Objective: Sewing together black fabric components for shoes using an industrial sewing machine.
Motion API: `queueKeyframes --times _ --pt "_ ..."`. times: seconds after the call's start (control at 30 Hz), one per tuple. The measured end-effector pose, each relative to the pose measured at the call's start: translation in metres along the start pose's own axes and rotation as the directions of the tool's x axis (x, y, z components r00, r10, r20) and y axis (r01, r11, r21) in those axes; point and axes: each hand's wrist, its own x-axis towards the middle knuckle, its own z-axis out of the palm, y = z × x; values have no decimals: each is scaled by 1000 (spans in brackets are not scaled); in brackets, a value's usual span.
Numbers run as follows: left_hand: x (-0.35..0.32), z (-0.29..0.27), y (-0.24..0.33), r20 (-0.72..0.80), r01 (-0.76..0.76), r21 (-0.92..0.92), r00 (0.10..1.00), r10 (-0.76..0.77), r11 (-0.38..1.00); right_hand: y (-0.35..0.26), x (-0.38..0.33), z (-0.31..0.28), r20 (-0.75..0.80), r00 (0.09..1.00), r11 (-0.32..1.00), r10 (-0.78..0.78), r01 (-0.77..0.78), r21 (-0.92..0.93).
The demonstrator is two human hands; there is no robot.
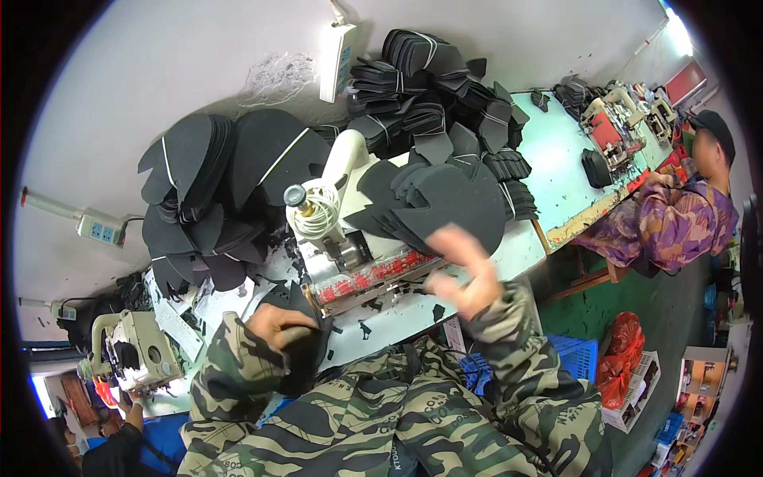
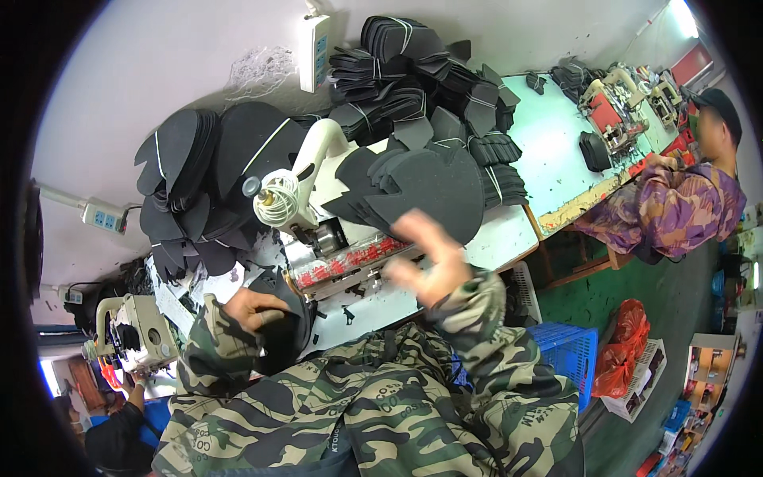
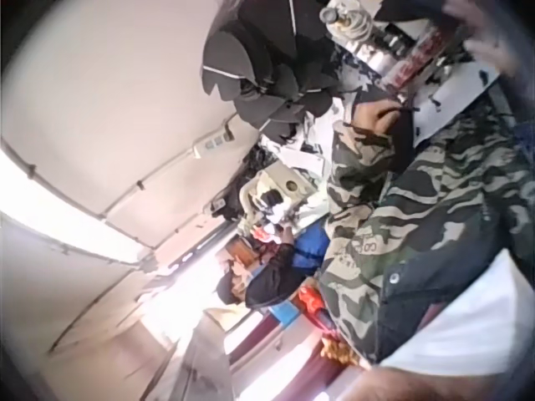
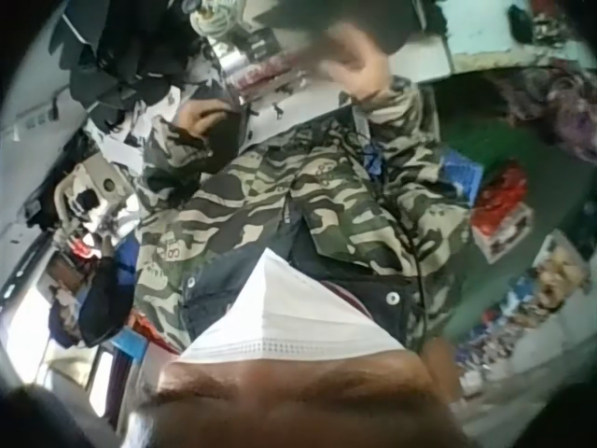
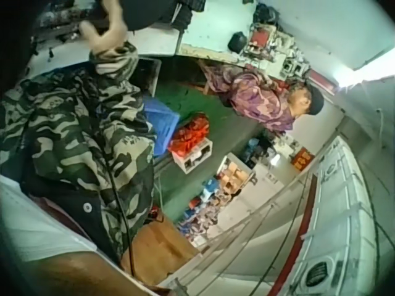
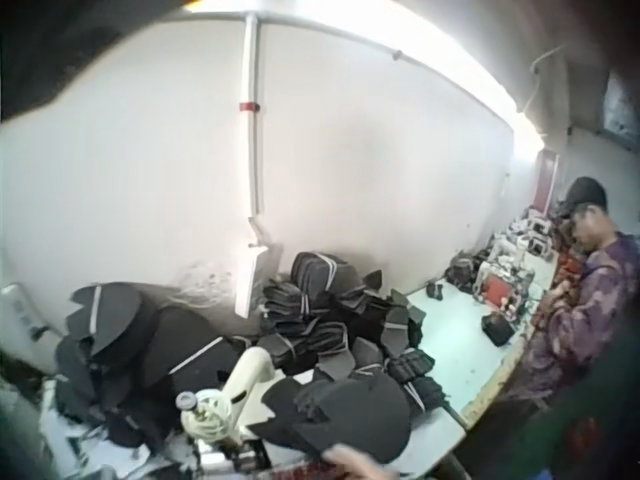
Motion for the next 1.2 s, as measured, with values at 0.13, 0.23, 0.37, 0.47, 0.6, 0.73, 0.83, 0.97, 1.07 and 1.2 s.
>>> queueKeyframes --times 0.13,0.23,0.37,0.47,0.6,0.73,0.83,0.97,1.07,1.2 --pt "38 16 25 -239 -158 -86 962 134 984 54 -19 66 532 846 904 47 -262 338" --pt "53 30 -4 -394 31 -25 918 -38 999 65 -19 89 408 848 772 338 -498 395" --pt "58 41 -44 -364 5 87 931 27 996 63 -4 95 260 876 831 406 -472 294" --pt "77 35 -39 -456 359 119 848 -270 926 71 4 105 268 881 826 389 -462 322" --pt "97 27 -42 -482 369 131 835 -267 920 65 8 106 319 837 664 445 -548 509" --pt "107 39 -22 -553 354 82 794 -253 931 61 -22 108 523 707 510 477 -707 491" --pt "103 28 -68 -415 94 17 907 -79 995 42 -28 100 747 444 310 495 -893 325" --pt "63 -1 -104 -607 400 202 767 -206 894 -24 -29 35 -96 908 911 407 -411 -27" --pt "29 5 -151 -647 656 445 706 -288 610 -32 -12 -18 -545 810 956 -216 290 51" --pt "3 22 -174 -571 680 533 728 -379 504 42 6 -24 -200 909 699 -367 127 -704"
